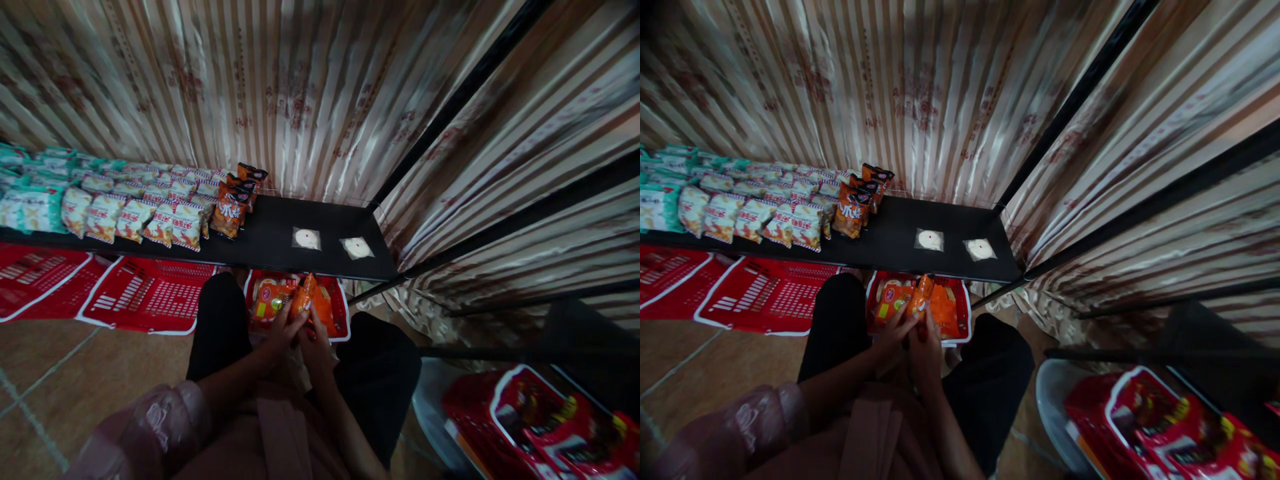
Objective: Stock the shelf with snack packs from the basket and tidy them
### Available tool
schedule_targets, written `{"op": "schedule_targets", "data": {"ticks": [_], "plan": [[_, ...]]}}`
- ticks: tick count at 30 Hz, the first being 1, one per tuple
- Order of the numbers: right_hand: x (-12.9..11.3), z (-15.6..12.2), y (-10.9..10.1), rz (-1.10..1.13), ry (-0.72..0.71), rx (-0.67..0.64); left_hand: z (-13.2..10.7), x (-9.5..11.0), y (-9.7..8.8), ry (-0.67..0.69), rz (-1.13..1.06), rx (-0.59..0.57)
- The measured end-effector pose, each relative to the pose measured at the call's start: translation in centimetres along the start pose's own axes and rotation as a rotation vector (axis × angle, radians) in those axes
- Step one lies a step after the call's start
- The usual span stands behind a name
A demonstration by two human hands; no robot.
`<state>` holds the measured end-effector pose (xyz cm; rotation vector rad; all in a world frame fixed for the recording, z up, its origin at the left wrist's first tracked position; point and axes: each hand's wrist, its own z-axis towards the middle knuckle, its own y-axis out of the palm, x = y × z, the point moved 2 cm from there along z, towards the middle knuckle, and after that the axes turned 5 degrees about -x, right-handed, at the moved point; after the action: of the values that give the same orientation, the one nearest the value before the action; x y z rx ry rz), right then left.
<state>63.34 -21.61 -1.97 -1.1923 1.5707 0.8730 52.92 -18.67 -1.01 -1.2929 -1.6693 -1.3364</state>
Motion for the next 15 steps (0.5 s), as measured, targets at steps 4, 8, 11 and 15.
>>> {"op": "schedule_targets", "data": {"ticks": [4, 8, 11, 15], "plan": [[-1.1, -0.2, 0.2, -0.095, -0.127, 0.041, 0.4, 0.2, -0.1, -0.067, -0.026, -0.058], [-1.2, 0.5, 0.1, -0.133, -0.173, -0.011, 1.0, -0.4, -0.8, -0.111, -0.033, 0.004], [-0.7, 1.3, -0.1, -0.137, -0.158, -0.012, 1.3, -0.6, -1.3, -0.157, -0.095, 0.013], [0.0, 2.4, -0.3, -0.048, -0.052, 0.033, 1.4, -0.4, -1.6, -0.212, -0.191, -0.081]]}}
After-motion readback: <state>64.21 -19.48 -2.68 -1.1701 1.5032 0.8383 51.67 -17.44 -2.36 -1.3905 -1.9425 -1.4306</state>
